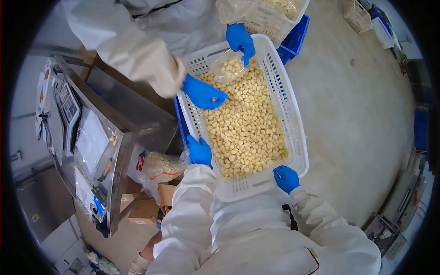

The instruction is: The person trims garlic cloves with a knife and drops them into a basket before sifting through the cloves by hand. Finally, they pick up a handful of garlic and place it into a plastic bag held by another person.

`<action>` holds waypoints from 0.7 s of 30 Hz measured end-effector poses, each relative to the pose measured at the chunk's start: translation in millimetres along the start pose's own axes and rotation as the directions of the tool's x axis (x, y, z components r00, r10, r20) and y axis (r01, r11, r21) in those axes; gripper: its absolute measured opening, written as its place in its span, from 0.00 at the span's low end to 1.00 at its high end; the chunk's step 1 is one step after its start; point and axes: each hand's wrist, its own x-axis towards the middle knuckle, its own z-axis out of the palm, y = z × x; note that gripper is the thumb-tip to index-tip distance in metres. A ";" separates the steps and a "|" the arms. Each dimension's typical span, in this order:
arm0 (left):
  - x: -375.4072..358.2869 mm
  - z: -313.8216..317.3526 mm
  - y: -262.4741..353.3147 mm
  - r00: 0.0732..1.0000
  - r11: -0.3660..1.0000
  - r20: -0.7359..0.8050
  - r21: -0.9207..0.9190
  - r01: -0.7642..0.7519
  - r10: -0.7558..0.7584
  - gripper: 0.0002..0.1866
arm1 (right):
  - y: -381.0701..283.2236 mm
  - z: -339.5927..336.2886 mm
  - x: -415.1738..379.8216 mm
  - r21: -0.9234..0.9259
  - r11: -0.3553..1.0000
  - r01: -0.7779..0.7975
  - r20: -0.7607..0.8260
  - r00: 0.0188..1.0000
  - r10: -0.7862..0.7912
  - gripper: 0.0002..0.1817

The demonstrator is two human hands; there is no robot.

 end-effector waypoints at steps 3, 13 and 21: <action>4.5 3.5 -5.0 0.998 0.998 0.000 -0.015 0.056 -0.056 0.24 | -10.7 -8.0 34.1 0.308 0.945 0.105 -0.307 0.952 -0.006 0.06; 4.6 6.0 -7.7 0.998 0.995 -0.065 -0.098 -0.002 -0.004 0.22 | -101.6 -183.3 364.2 -0.239 0.933 0.270 -0.309 0.889 -0.336 0.08; 1.2 7.2 -18.6 0.996 0.997 -0.047 0.011 0.082 -0.081 0.28 | -93.2 -138.8 434.6 -0.403 0.915 0.020 -0.028 0.999 -0.034 0.15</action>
